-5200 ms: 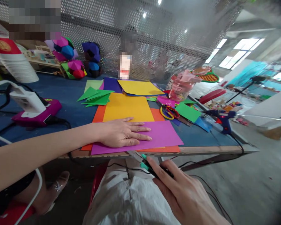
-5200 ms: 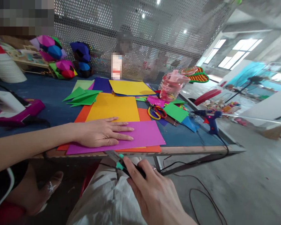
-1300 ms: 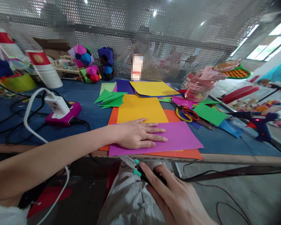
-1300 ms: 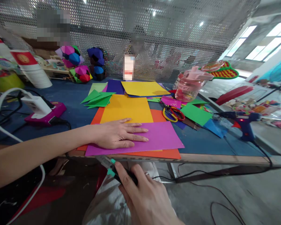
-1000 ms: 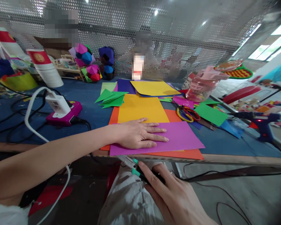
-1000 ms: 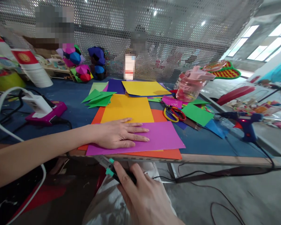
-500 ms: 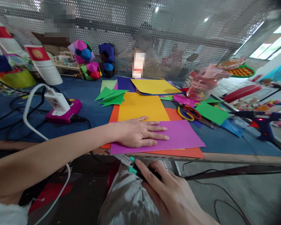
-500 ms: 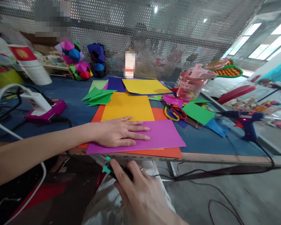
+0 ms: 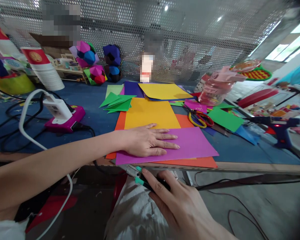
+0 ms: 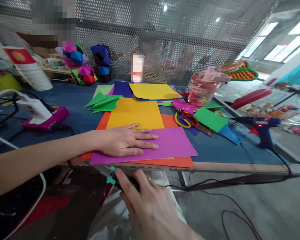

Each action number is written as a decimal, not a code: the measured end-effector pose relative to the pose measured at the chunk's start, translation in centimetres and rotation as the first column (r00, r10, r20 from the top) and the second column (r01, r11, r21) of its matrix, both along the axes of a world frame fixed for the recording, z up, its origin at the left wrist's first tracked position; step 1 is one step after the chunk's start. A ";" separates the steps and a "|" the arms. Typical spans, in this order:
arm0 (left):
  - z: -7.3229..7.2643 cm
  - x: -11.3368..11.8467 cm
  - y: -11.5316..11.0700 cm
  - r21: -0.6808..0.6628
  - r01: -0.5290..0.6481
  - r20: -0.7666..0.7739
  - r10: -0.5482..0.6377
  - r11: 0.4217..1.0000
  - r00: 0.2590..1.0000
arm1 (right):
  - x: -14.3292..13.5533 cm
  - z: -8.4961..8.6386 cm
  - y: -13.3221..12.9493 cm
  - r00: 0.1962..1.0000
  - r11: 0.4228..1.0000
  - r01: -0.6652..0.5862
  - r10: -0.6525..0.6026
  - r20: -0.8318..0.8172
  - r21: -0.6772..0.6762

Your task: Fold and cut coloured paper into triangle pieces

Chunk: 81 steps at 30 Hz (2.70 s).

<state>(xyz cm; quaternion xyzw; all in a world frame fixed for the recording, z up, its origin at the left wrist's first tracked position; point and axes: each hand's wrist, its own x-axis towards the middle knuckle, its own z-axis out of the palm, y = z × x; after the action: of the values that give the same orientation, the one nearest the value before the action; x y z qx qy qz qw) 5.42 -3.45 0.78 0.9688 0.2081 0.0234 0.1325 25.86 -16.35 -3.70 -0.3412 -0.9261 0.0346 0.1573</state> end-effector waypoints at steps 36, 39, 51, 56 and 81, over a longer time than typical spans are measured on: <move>1.4 0.6 -2.0 -0.027 -0.412 -0.028 0.411 0.911 0.911 | 15.6 4.3 4.5 0.762 0.718 0.643 -0.634 -0.131 0.269; 2.4 1.2 -2.7 -0.061 -0.519 -0.135 0.508 0.853 0.851 | 17.5 3.5 7.1 0.685 0.632 0.709 -0.723 -0.091 0.312; 3.8 3.4 -1.6 -0.061 -0.587 -0.229 0.561 0.807 0.795 | 18.8 2.3 12.3 0.758 0.708 0.626 -0.651 -0.042 0.327; 3.8 3.7 -1.0 -0.065 -0.655 -0.312 0.609 0.752 0.730 | 19.2 2.3 13.0 0.771 0.723 0.610 -0.635 -0.034 0.323; 3.8 3.1 0.6 -0.139 -0.767 -0.139 0.754 0.627 0.642 | 9.0 9.3 17.9 0.991 0.999 -0.043 0.043 0.124 0.001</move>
<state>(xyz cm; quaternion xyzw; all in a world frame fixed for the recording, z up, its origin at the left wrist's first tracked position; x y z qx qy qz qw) 8.49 -2.89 4.54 0.7738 0.6030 0.0250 0.1924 34.85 1.51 5.55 -0.3223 -0.9413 0.0148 0.0995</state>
